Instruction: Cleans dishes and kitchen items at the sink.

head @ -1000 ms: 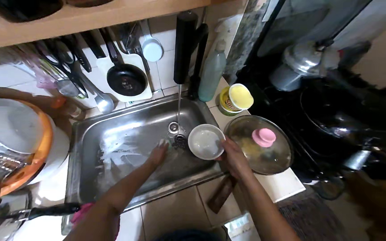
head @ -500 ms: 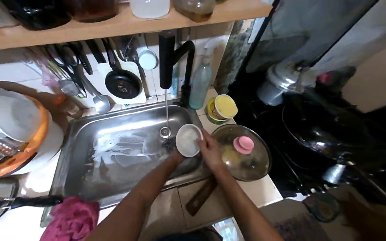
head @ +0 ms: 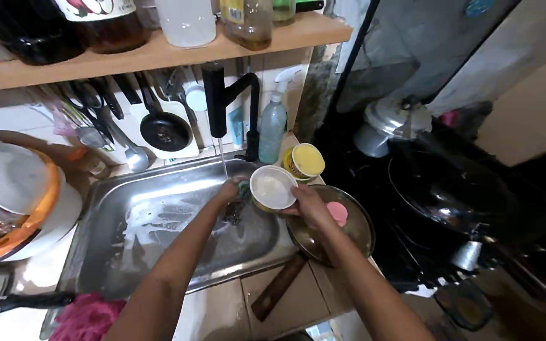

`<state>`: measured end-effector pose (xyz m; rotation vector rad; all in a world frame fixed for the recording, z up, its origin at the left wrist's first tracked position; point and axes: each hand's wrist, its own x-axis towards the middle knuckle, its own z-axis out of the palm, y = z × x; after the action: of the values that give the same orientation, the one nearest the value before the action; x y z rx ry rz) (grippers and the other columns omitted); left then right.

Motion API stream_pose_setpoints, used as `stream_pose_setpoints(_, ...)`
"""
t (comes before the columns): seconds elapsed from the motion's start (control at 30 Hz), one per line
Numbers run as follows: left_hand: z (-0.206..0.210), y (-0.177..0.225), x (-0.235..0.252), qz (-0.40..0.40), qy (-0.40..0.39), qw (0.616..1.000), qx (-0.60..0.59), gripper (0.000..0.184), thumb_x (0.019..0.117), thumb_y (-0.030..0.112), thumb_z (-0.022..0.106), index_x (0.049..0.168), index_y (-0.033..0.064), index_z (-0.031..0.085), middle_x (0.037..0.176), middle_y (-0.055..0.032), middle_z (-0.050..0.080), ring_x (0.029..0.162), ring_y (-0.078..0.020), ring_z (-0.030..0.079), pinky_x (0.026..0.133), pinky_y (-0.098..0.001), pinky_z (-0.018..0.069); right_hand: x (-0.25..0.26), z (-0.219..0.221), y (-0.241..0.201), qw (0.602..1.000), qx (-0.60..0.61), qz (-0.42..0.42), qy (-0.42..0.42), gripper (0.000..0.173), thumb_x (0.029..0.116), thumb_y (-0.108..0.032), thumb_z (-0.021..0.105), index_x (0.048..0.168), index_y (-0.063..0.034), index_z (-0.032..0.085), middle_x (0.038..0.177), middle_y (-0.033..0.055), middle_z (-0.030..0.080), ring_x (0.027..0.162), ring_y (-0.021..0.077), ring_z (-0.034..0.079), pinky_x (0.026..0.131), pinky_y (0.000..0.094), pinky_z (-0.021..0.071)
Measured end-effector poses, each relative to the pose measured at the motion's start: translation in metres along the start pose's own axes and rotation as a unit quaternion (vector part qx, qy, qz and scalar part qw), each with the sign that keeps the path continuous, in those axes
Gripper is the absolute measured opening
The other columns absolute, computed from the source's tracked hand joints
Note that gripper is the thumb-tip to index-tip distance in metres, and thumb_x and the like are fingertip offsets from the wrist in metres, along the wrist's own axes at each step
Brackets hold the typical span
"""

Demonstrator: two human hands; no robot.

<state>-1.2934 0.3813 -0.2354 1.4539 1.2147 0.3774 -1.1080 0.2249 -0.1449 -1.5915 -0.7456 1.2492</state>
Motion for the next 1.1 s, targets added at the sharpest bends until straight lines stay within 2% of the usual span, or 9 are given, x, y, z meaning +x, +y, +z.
stream_pose_setpoints(0.23, -0.019, 0.010, 0.008, -0.042, 0.031, 0.981, -0.187, 0.037, 0.1060, 0.003, 0.035, 0.139, 0.0013, 0.052, 0.113, -0.0168, 0.062, 0.087, -0.0220, 0.063, 0.077, -0.0380, 0.0552, 0.038, -0.042, -0.041, 0.991, -0.059, -0.087, 0.086, 0.035, 0.1132, -0.020, 0.038, 0.138, 0.0000, 0.053, 0.114, 0.0212, 0.065, 0.083, 0.0226, 0.071, 0.072, 0.0377, 0.0615)
stream_pose_setpoints(0.37, -0.020, 0.016, 0.006, -0.060, 0.031, 0.974, -0.216, 0.034, 0.1103, 0.030, 0.042, 0.120, 0.0023, 0.060, 0.087, -0.0073, 0.063, 0.067, -0.0126, 0.059, 0.062, -0.0273, 0.0528, 0.084, -0.068, -0.068, 0.980, -0.026, -0.129, 0.150, 0.036, 0.1125, -0.022, 0.037, 0.138, 0.0002, 0.051, 0.112, 0.0193, 0.064, 0.079, 0.0205, 0.070, 0.070, 0.0372, 0.0612)
stream_pose_setpoints(0.43, -0.023, 0.018, 0.004, -0.039, 0.008, 0.988, -0.151, 0.037, 0.1074, 0.030, 0.054, 0.129, 0.0004, 0.058, 0.096, -0.0089, 0.063, 0.073, -0.0116, 0.059, 0.067, -0.0267, 0.0528, 0.111, -0.079, -0.080, 0.974, -0.039, -0.136, 0.174, 0.038, 0.1125, -0.023, 0.036, 0.139, 0.0005, 0.050, 0.114, 0.0208, 0.064, 0.081, 0.0221, 0.070, 0.073, 0.0391, 0.0609)
stream_pose_setpoints(0.5, -0.026, 0.022, 0.004, -0.035, -0.020, 0.998, -0.055, 0.053, 0.0983, 0.016, 0.070, 0.144, 0.0027, 0.047, 0.123, -0.0162, 0.061, 0.093, -0.0182, 0.062, 0.082, -0.0331, 0.0543, 0.139, -0.089, -0.087, 0.968, -0.076, -0.138, 0.195, 0.039, 0.1122, -0.023, 0.036, 0.140, 0.0012, 0.049, 0.119, 0.0240, 0.063, 0.087, 0.0257, 0.072, 0.077, 0.0423, 0.0615)
stream_pose_setpoints(0.6, -0.026, 0.021, 0.009, -0.014, -0.019, 0.998, 0.050, 0.066, 0.0964, 0.010, 0.069, 0.154, 0.0075, 0.036, 0.142, -0.0236, 0.053, 0.113, -0.0301, 0.062, 0.093, -0.0448, 0.0533, 0.182, -0.099, -0.087, 0.953, -0.166, -0.123, 0.220, 0.040, 0.1104, -0.022, 0.037, 0.137, 0.0036, 0.052, 0.123, 0.0286, 0.062, 0.099, 0.0347, 0.070, 0.085, 0.0514, 0.0584)
stream_pose_setpoints(0.67, -0.026, 0.020, 0.014, -0.003, 0.000, 0.996, 0.084, 0.059, 0.1038, 0.015, 0.060, 0.156, 0.0067, 0.035, 0.144, -0.0271, 0.053, 0.125, -0.0374, 0.059, 0.104, -0.0523, 0.0482, 0.202, -0.100, -0.083, 0.939, -0.236, -0.110, 0.225, 0.040, 0.1102, -0.021, 0.039, 0.134, 0.0070, 0.055, 0.127, 0.0326, 0.061, 0.111, 0.0426, 0.066, 0.094, 0.0594, 0.0527)
stream_pose_setpoints(0.77, -0.029, 0.021, 0.017, 0.013, 0.026, 0.991, 0.133, 0.047, 0.1082, 0.024, 0.053, 0.146, -0.0022, 0.047, 0.136, -0.0287, 0.058, 0.124, -0.0391, 0.059, 0.107, -0.0537, 0.0455, 0.216, -0.094, -0.077, 0.909, -0.345, -0.079, 0.219, 0.037, 0.1071, -0.014, 0.047, 0.131, 0.0123, 0.057, 0.131, 0.0376, 0.058, 0.124, 0.0524, 0.057, 0.102, 0.0672, 0.0438)
stream_pose_setpoints(0.9, -0.033, 0.023, 0.016, -0.024, 0.035, 0.986, 0.160, 0.056, 0.1122, 0.039, 0.037, 0.134, -0.0080, 0.058, 0.131, -0.0331, 0.059, 0.125, -0.0438, 0.058, 0.109, -0.0582, 0.0423, 0.232, -0.084, -0.069, 0.885, -0.433, -0.012, 0.172, 0.037, 0.1014, -0.012, 0.058, 0.125, 0.0170, 0.057, 0.133, 0.0377, 0.056, 0.127, 0.0513, 0.055, 0.104, 0.0658, 0.0435)
stream_pose_setpoints(1.1, -0.034, 0.020, 0.021, -0.002, -0.005, 0.984, 0.175, 0.041, 0.1045, 0.004, 0.049, 0.145, 0.0021, 0.051, 0.141, -0.0258, 0.056, 0.128, -0.0386, 0.057, 0.109, -0.0555, 0.0443, 0.249, -0.081, -0.057, 0.869, -0.484, 0.031, 0.095, 0.039, 0.1048, -0.020, 0.055, 0.118, 0.0154, 0.062, 0.131, 0.0352, 0.059, 0.127, 0.0473, 0.056, 0.104, 0.0636, 0.0428)
